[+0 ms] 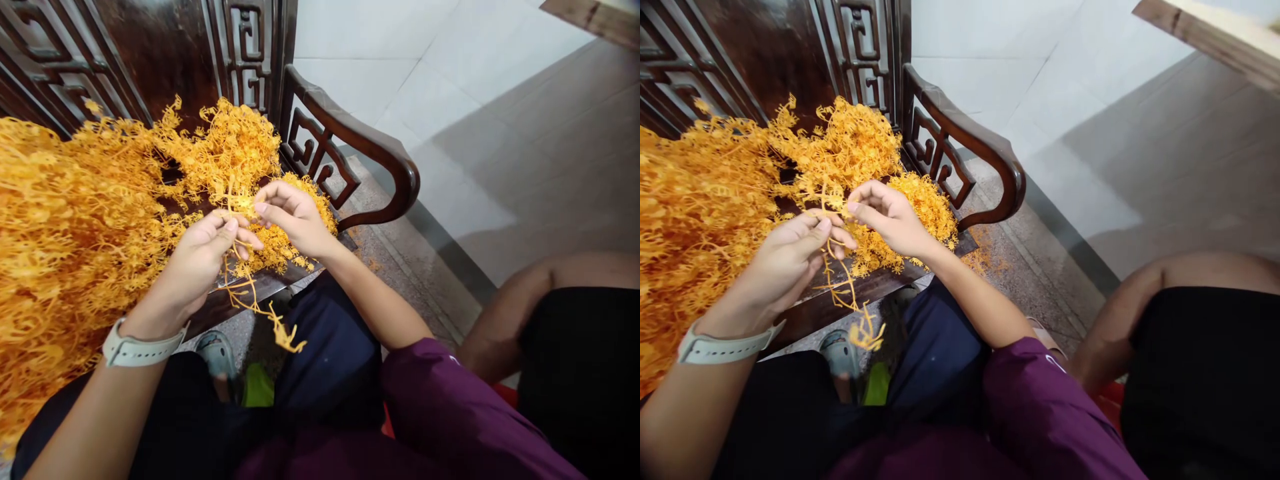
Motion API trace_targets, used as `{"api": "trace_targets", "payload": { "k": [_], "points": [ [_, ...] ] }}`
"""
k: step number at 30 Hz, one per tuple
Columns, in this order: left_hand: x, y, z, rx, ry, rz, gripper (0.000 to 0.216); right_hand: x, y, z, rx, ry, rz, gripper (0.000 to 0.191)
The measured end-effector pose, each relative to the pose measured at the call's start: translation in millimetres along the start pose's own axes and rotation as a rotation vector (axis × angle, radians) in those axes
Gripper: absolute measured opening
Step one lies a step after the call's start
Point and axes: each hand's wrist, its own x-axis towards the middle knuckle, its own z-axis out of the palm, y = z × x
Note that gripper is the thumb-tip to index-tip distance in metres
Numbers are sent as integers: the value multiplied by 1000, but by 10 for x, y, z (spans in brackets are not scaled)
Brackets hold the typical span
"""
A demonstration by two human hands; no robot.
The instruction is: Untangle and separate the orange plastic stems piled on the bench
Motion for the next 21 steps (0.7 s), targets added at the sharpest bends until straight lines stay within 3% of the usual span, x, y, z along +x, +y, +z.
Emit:
{"api": "trace_targets", "payload": {
  "k": [7,12,17,21],
  "points": [
    [31,-18,8,56,57,-1,26,-34,85,88,-108,-12,53,38],
    [41,22,22,150,80,75,48,-21,57,98,58,-112,145,38],
    [22,52,101,-64,35,109,44,-30,1,124,279,-144,223,34],
    [-10,66,173,-332,7,-29,41,-49,11,202,399,-136,281,40]
  ]
}}
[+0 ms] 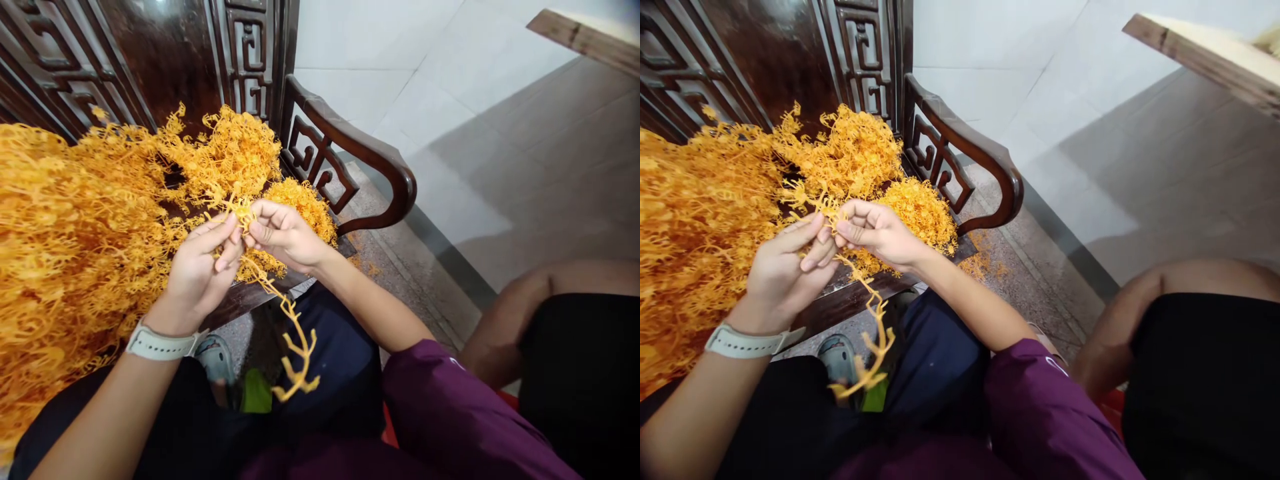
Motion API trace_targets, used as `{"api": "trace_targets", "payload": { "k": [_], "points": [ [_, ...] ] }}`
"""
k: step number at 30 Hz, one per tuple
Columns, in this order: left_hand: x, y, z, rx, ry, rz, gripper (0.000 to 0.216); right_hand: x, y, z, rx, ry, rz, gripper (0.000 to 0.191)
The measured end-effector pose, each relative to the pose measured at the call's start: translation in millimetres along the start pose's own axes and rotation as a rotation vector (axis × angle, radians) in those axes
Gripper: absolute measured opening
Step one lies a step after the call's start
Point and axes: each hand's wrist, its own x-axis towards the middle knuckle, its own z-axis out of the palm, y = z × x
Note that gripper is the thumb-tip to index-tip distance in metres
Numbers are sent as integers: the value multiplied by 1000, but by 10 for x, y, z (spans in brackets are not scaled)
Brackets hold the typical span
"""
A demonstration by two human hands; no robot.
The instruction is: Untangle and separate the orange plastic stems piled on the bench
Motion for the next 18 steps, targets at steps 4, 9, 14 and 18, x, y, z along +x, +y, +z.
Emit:
{"api": "trace_targets", "payload": {
  "k": [4,9,14,18],
  "points": [
    [4,146,-120,-85,56,49,40,3,49,74,118,-4,-48,45],
    [24,474,-355,-84,149,172,33,8,-16,-12,-91,40,-133,44],
    [25,393,-363,170,166,76,28,35,-181,-555,-753,292,-226,33],
    [8,216,-272,359,138,48,20,18,-192,-964,-1163,337,-153,25]
  ]
}}
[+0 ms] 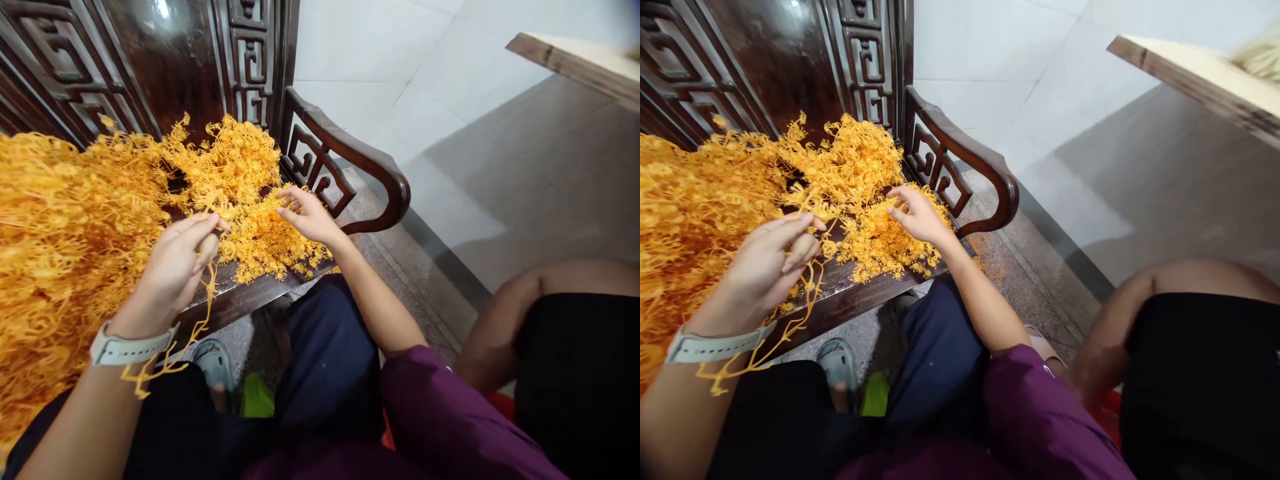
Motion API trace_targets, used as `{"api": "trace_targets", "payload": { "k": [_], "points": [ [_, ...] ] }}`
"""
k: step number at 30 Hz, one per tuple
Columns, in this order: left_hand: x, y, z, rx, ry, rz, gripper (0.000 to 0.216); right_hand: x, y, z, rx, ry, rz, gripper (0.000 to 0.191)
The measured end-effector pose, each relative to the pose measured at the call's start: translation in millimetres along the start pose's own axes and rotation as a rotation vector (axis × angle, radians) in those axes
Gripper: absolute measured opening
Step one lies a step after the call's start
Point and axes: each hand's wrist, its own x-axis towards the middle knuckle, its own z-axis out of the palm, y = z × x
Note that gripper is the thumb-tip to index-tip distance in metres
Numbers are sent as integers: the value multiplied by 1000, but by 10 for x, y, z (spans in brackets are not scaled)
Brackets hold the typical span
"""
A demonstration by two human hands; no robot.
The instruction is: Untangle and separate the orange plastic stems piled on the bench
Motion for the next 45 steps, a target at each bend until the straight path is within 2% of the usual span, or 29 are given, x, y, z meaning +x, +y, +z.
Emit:
{"api": "trace_targets", "payload": {
  "k": [3,5,11,15,20,24,28,30,32,35,40,45],
  "points": [
    [-15,-37,83,62,-4,-4,19,-25,57,-2,-134,-91,-8,32],
    [-12,-48,116,65,-22,-4,21,-57,-27,28,-154,-89,-69,33],
    [-5,-83,176,111,-67,27,26,-193,-531,182,166,65,-285,35],
    [-18,-105,205,169,-86,51,44,-260,-702,299,219,22,-350,32],
    [6,-114,176,215,-77,75,26,-267,-676,365,441,-106,-261,33],
    [35,-141,115,289,-44,274,13,-264,-678,349,483,-180,-276,32],
    [34,-157,100,340,52,452,5,-274,-735,355,471,-213,-275,34],
    [20,-147,119,324,40,436,3,-283,-765,372,553,-247,-200,39],
    [-1,-138,146,254,-22,342,3,-290,-789,381,669,-257,-107,43],
    [-36,-136,176,159,-88,249,14,-291,-820,362,749,-232,-28,42],
    [-50,-122,188,149,-75,306,17,-287,-851,307,722,-232,-28,39],
    [-12,-107,178,202,28,364,27,-304,-861,334,713,-229,-39,40]
  ]
}}
